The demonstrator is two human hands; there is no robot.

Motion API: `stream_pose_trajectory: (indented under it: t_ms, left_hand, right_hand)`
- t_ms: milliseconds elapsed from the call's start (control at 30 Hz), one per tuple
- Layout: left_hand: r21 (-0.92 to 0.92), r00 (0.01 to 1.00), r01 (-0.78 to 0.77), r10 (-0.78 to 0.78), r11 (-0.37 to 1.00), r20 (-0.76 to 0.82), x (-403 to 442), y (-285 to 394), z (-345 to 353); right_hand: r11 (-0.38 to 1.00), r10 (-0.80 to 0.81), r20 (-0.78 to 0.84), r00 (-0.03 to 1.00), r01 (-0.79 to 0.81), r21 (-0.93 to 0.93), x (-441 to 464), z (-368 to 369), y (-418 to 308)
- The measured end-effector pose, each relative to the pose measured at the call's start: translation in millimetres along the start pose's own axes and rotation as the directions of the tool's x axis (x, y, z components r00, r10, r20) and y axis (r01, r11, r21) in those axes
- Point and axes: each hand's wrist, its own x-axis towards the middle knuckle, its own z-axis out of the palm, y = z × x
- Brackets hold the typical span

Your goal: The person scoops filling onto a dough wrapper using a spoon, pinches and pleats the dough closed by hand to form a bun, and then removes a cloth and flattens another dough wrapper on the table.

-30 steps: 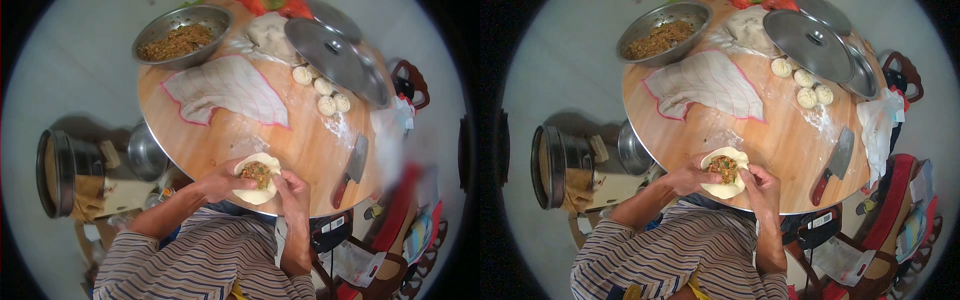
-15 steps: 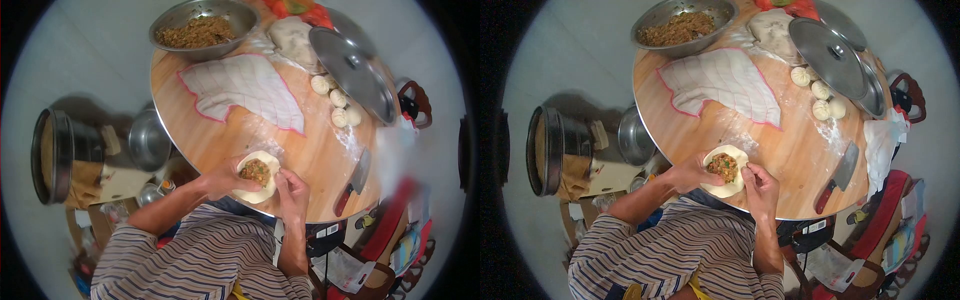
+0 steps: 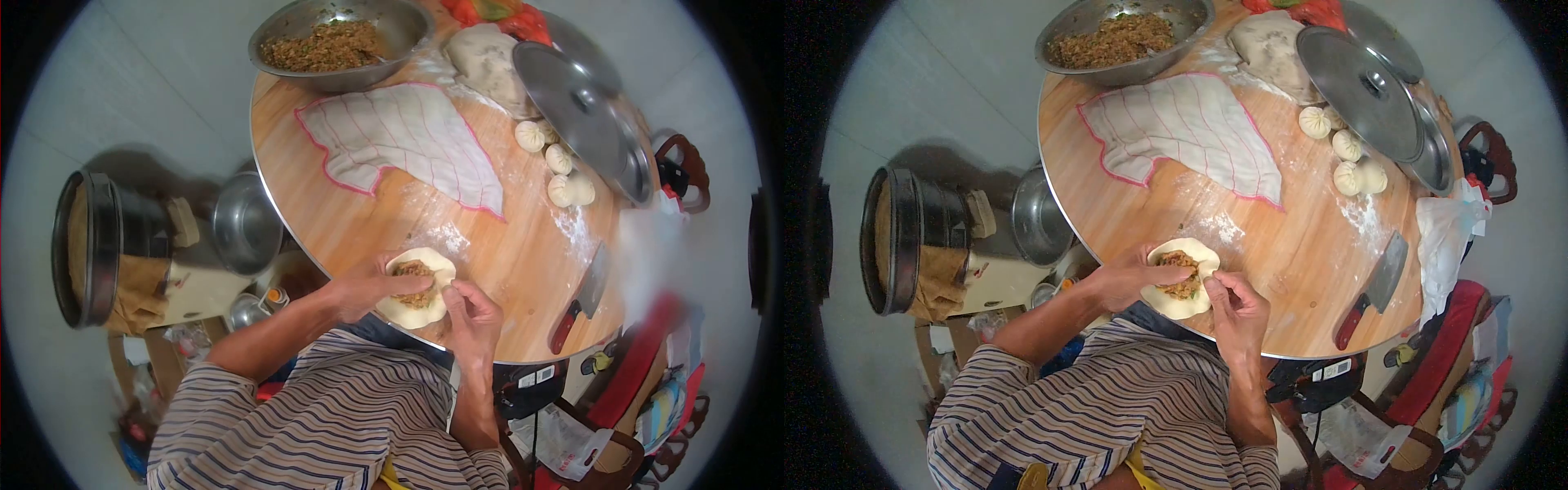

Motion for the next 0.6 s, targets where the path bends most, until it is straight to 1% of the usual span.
stream_pose_trajectory:
  t_ms: [33,100,267,367,433,500,567,600]
  left_hand:
    - [0.002,1.000,0.003,-0.003,1.000,-0.002,-0.8,0.8,0.4]
    - [-0.116,1.000,0.013,-0.013,0.993,-0.006,-1.3,1.5,1.6]
    - [-0.072,0.999,0.019,-0.021,0.997,-0.026,5.6,-5.5,1.0]
    - [-0.045,0.999,0.015,-0.017,0.999,-0.037,5.8,-5.6,3.1]
    - [-0.044,0.999,0.009,-0.011,0.999,-0.039,3.9,-3.7,5.8]
    - [-0.016,0.998,-0.055,0.055,0.998,0.002,1.5,-1.7,8.4]
    - [-0.004,0.999,-0.049,0.049,0.999,-0.009,5.0,-10.0,5.0]
    - [0.006,0.999,-0.044,0.044,0.999,-0.021,6.5,-12.9,4.3]
  right_hand:
    - [1.000,-0.005,-0.004,1.000,0.005,0.017,-0.5,-0.6,0.5]
    - [1.000,-0.012,-0.001,1.000,0.012,0.025,-1.2,-1.7,1.2]
    - [0.998,-0.019,0.004,1.000,0.018,0.062,-3.7,-3.0,-0.2]
    - [0.999,-0.037,-0.019,0.999,0.038,0.031,-4.8,-3.7,1.0]
    - [0.995,0.053,-0.041,0.998,-0.049,0.089,-6.3,-4.2,0.7]
    - [0.995,0.043,-0.049,0.998,-0.038,0.092,-7.2,-4.2,2.2]
    - [0.995,0.031,-0.054,0.998,-0.026,0.093,-7.7,-3.6,5.5]
    - [0.999,-0.007,-0.095,0.995,0.010,0.039,-8.1,-1.8,7.0]
